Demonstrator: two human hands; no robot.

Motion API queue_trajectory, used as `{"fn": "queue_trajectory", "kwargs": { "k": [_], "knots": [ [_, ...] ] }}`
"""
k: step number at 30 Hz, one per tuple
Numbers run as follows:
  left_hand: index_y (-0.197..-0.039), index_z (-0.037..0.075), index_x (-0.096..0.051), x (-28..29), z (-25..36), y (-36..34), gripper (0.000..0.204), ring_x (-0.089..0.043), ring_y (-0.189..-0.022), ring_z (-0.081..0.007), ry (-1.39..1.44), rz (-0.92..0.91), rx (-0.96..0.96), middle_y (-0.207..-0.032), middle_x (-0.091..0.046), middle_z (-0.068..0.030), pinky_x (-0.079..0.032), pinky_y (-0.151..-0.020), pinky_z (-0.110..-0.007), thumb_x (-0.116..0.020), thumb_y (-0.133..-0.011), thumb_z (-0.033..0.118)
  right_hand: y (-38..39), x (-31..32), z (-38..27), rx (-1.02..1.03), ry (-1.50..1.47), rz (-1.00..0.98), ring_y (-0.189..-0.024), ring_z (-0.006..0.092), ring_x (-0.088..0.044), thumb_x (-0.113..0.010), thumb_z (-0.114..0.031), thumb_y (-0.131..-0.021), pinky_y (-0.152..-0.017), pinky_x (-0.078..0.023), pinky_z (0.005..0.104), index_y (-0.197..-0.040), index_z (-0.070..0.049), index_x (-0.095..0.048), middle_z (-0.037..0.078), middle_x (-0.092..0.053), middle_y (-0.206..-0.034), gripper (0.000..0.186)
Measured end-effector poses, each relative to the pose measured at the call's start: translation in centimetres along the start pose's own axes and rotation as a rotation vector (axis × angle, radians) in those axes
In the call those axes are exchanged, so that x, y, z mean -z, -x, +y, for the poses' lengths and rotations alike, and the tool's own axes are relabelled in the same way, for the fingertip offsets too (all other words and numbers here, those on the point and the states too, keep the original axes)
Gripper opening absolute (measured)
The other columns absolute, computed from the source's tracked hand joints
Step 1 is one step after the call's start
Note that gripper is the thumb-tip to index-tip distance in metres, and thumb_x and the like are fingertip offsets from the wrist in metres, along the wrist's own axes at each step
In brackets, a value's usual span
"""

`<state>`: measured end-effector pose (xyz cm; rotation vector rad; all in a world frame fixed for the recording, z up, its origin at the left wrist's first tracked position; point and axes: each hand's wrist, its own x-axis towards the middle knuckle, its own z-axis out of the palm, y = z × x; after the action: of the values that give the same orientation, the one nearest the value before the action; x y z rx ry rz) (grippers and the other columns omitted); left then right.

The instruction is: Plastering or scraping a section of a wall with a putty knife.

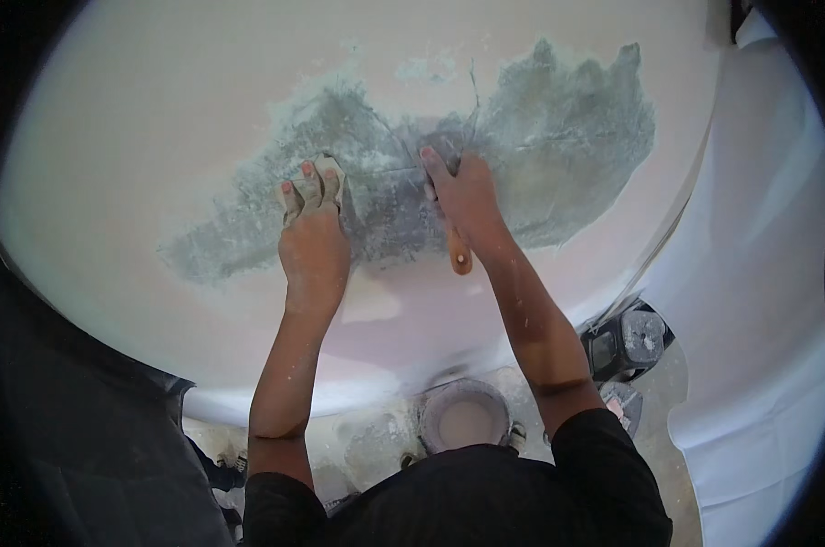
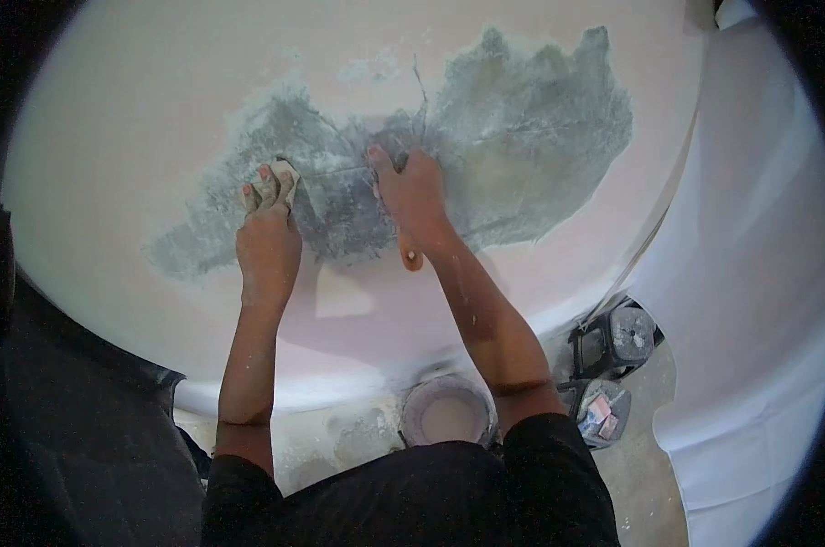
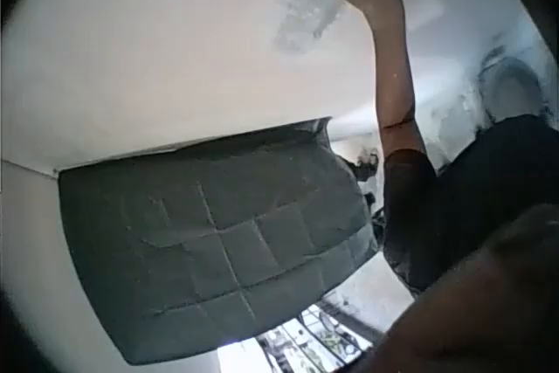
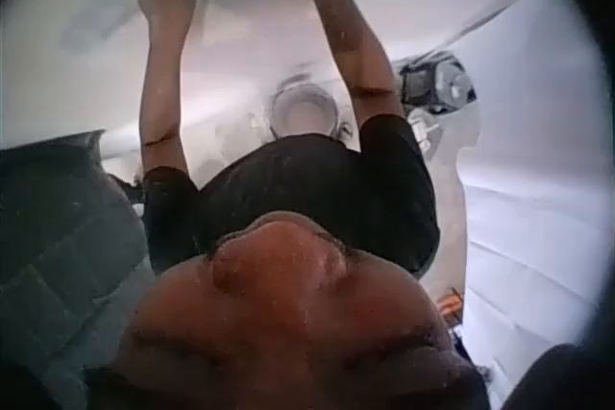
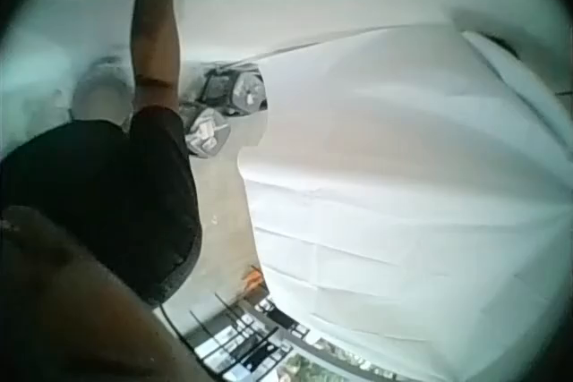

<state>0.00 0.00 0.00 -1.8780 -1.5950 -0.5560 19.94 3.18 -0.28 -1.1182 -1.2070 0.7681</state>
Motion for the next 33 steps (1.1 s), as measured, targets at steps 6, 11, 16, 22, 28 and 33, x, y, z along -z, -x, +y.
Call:
{"fn": "queue_trajectory", "kwargs": {
  "k": [6, 11, 16, 22, 28, 33],
  "knots": [
    [-0.137, 0.010, -0.053, 0.8, 0.1, 0.2, 0.048, -0.044, -0.130, -0.0409, 0.043, 0.085, -0.012, -0.146, -0.042, -0.0143, -0.054, -0.092, -0.041, -0.054, -0.090, 0.003, 1.6, 0.5, 0.0, -0.028, -0.090, -0.002, -0.044, 0.0098, -0.044, -0.064, -0.032, -0.094, -0.040, -0.035, 0.0264, -0.081, -0.003, -0.052, 0.003, -0.052, -0.060, 0.035],
    [-0.138, 0.011, -0.051, 0.3, -0.5, 0.4, 0.049, -0.044, -0.129, -0.0417, 0.083, 0.114, -0.017, -0.146, -0.042, -0.0143, -0.052, -0.095, -0.041, -0.053, -0.090, 0.003, 1.9, 0.6, -1.5, -0.026, -0.111, 0.025, -0.044, 0.0086, -0.042, -0.064, -0.033, -0.094, -0.039, -0.034, 0.0257, -0.080, -0.003, -0.053, 0.002, -0.051, -0.059, 0.035],
    [-0.141, 0.012, -0.048, 0.0, -0.3, 0.6, 0.050, -0.043, -0.131, -0.0414, 0.113, 0.126, -0.029, -0.147, -0.042, -0.0143, -0.052, -0.095, -0.041, -0.052, -0.091, 0.004, 1.4, 2.8, -0.3, -0.061, -0.043, 0.018, -0.043, 0.0078, -0.042, -0.064, -0.033, -0.094, -0.039, -0.032, 0.0250, -0.078, -0.004, -0.053, 0.001, -0.050, -0.058, 0.035],
    [-0.141, 0.012, -0.048, 0.4, 0.0, 0.5, 0.051, -0.042, -0.131, -0.0409, 0.106, 0.096, -0.007, -0.147, -0.042, -0.0141, -0.052, -0.095, -0.041, -0.053, -0.091, 0.004, 0.5, 3.1, -0.7, -0.042, -0.073, 0.012, -0.043, 0.0078, -0.042, -0.064, -0.033, -0.094, -0.039, -0.032, 0.0254, -0.079, -0.004, -0.054, 0.001, -0.051, -0.059, 0.035],
    [-0.141, 0.012, -0.048, 0.6, 0.3, 0.3, 0.052, -0.043, -0.131, -0.0402, 0.083, 0.063, 0.021, -0.147, -0.042, -0.0141, -0.053, -0.095, -0.041, -0.054, -0.091, 0.004, 0.6, 2.8, -0.9, -0.005, 0.090, 0.068, -0.044, 0.0088, -0.043, -0.064, -0.034, -0.094, -0.039, -0.036, 0.0272, -0.081, -0.002, -0.053, 0.002, -0.052, -0.060, 0.037],
    [-0.141, 0.012, -0.048, 0.6, 0.2, 0.3, 0.051, -0.043, -0.131, -0.0402, 0.094, 0.044, 0.012, -0.147, -0.042, -0.0138, -0.053, -0.095, -0.041, -0.054, -0.091, 0.003, 0.6, 2.9, -1.6, -0.003, 0.111, 0.076, -0.045, 0.0088, -0.044, -0.064, -0.033, -0.095, -0.040, -0.036, 0.0270, -0.085, -0.001, -0.053, 0.003, -0.053, -0.061, 0.035]
  ]
}}
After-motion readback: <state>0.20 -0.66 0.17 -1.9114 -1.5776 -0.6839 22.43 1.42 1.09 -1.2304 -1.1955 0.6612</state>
